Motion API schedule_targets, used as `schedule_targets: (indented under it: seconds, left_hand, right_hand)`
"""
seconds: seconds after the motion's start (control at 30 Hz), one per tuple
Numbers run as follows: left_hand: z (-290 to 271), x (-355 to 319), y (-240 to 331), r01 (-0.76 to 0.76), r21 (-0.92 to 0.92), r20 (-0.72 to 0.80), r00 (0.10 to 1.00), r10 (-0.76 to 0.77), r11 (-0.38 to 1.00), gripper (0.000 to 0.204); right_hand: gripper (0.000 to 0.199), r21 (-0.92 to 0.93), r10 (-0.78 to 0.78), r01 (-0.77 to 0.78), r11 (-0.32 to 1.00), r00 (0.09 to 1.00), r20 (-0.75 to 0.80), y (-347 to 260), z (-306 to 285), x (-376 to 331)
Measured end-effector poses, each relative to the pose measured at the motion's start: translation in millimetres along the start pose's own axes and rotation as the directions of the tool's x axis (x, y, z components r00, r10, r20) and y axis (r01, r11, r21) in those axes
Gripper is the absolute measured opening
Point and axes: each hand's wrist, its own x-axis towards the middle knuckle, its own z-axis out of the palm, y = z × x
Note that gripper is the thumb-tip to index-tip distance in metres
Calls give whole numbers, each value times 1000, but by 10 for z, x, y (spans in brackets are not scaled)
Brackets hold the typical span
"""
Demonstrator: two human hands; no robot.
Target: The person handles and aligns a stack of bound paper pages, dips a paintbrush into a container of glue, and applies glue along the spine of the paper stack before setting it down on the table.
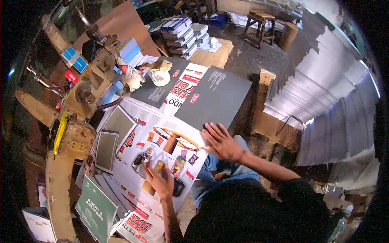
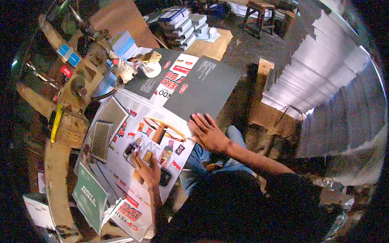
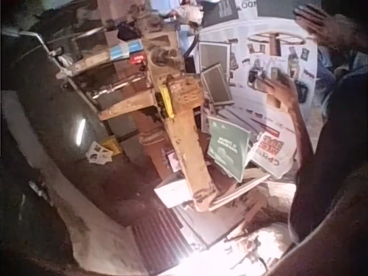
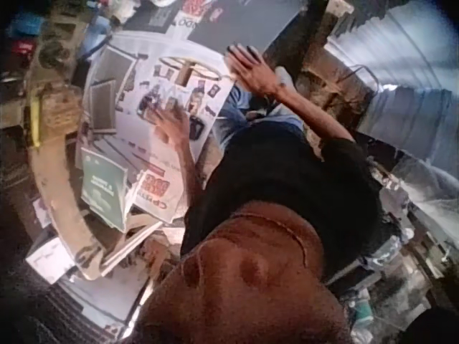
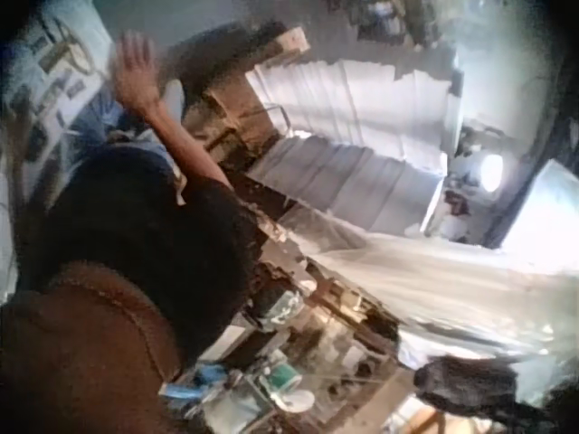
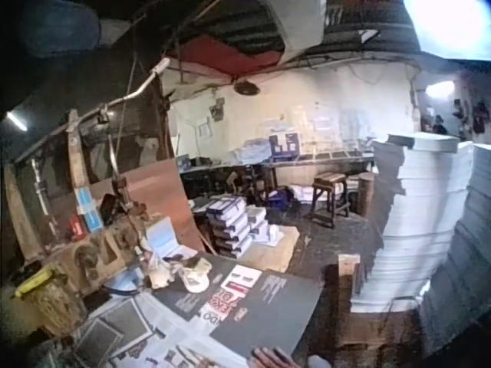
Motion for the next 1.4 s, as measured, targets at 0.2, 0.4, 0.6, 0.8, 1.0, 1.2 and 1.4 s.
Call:
schedule_targets:
  seconds: [0.2, 0.4, 0.6, 0.8, 1.0, 1.2, 1.4]
  left_hand:
    - [-161, -392, 255, 117, -25, -21, 993, -117, 993, 60]
    - [-209, -590, 297, 347, -354, 49, 934, -353, 869, 50]
    - [-1187, -1034, -75, 289, 57, -554, 805, -211, 955, 56]
    - [-2377, -1186, -1193, 468, -470, -844, 12, -537, 749, 50]
    - [-2857, -1417, -1636, 412, -770, -491, 103, -865, 487, 59]
    - [-2895, -855, -1486, 423, -691, -557, 204, -805, 586, 42]
    - [-2954, -981, -2075, 561, -521, -601, 294, -743, 644, 79]
  right_hand:
    - [63, 191, 77, -51, 980, 988, -135, 180, -351, 412]
    - [55, -26, 5, -10, 1000, 977, -211, 433, -38, 789]
    - [53, -49, -62, 61, 997, 998, -12, 549, -70, 748]
    - [51, 310, 72, -34, 950, 991, -114, 229, -111, 877]
    - [47, 531, -131, 151, 834, 989, -75, -640, 131, 1019]
    - [46, 426, -208, 237, 873, 971, -114, -725, 400, 924]
    - [43, 494, -178, 210, 844, 978, -113, -706, 382, 896]
